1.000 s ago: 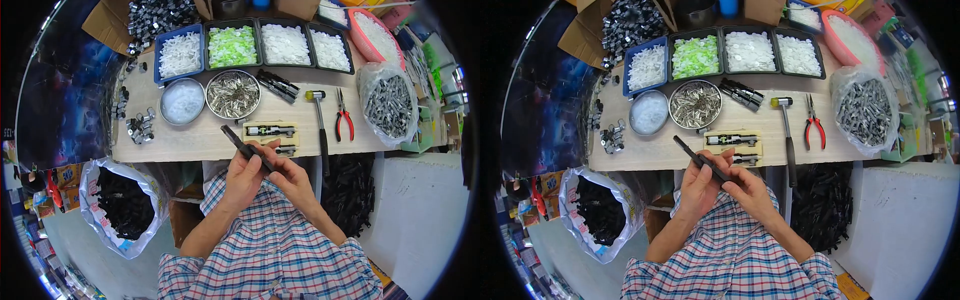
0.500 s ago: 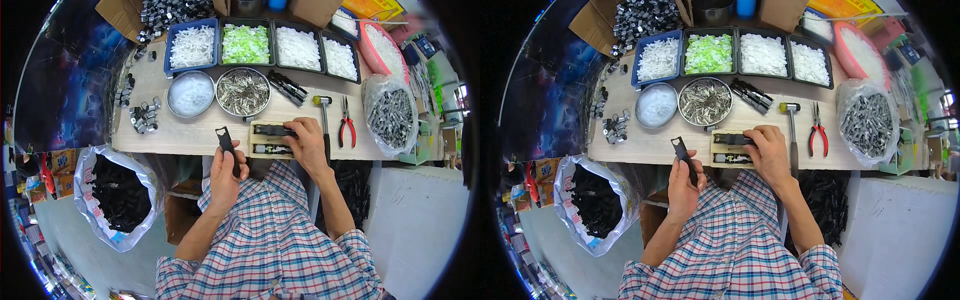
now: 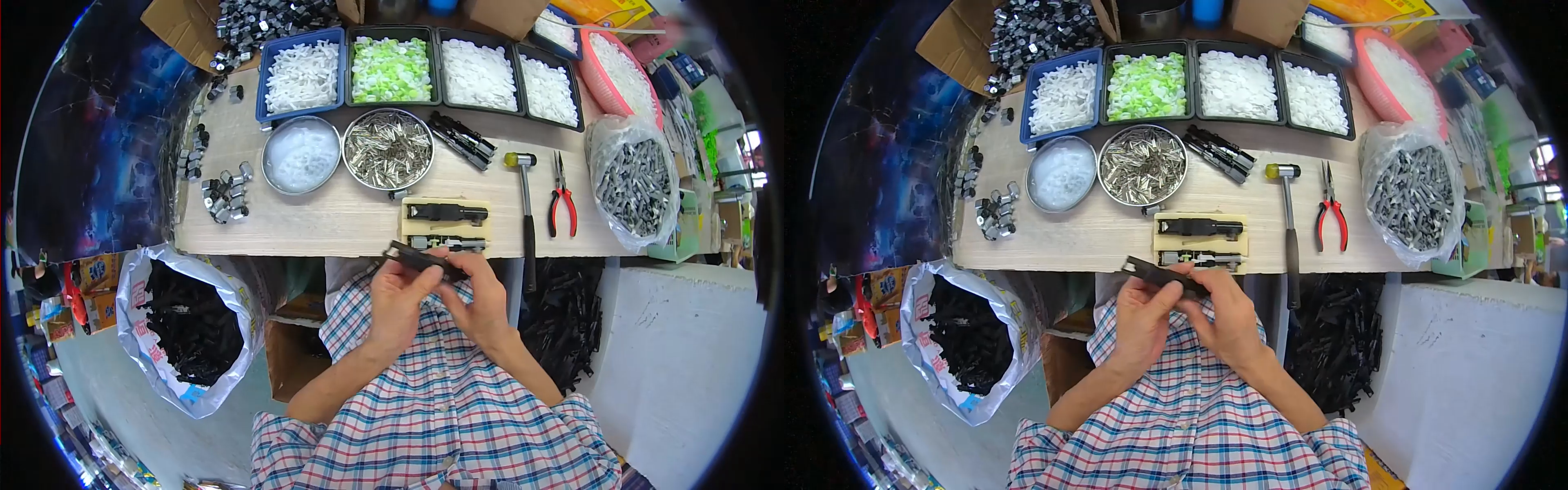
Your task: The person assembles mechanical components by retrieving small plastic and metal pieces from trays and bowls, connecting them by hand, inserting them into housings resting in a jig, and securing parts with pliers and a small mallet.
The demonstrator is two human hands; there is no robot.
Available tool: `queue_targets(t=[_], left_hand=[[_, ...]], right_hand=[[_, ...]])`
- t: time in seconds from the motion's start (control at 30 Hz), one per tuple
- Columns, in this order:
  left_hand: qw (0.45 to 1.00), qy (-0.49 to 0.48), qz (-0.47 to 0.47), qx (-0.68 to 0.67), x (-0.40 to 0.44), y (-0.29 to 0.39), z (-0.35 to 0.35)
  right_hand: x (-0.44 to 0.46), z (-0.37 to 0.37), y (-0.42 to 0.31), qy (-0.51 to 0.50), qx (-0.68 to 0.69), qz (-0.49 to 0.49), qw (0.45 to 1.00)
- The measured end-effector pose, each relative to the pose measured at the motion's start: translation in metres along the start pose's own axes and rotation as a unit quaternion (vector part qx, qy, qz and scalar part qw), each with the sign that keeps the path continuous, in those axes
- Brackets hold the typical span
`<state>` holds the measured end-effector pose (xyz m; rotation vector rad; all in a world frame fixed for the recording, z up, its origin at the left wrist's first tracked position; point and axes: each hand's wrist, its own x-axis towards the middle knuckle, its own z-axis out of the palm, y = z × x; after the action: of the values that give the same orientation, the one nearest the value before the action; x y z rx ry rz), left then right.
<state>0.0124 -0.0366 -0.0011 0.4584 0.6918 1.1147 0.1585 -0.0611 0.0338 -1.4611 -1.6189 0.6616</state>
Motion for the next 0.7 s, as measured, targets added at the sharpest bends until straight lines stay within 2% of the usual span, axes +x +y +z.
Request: queue_targets(t=[0.07,0.1,0.2,0.23,0.33,0.47,0.7], left_hand=[[1.0,-0.009,-0.017,-0.005,-0.002,-0.006,0.005],[0.998,-0.012,-0.048,0.025,-0.002,0.0,0.007],[0.983,0.05,0.024,0.177,-0.001,0.002,-0.002],[0.962,0.052,0.109,0.245,0.006,0.003,-0.008],[0.874,0.032,0.156,0.458,0.018,0.017,-0.033],[0.802,-0.02,0.183,0.569,0.029,0.029,-0.033],[0.808,-0.015,0.192,0.557,0.033,0.021,-0.037]], right_hand=[[-0.009,0.004,0.014,0.024,-0.01,0.025,0.999],[-0.007,-0.001,0.018,0.026,-0.048,-0.015,0.998],[0.005,-0.018,0.025,0.03,-0.126,-0.049,0.99],[0.009,-0.022,0.026,0.027,-0.137,-0.012,0.99],[0.018,-0.03,0.041,0.007,-0.193,-0.039,0.98],[0.021,-0.027,0.051,-0.013,-0.204,-0.049,0.978],[0.021,-0.022,0.054,-0.025,-0.217,-0.044,0.975]])
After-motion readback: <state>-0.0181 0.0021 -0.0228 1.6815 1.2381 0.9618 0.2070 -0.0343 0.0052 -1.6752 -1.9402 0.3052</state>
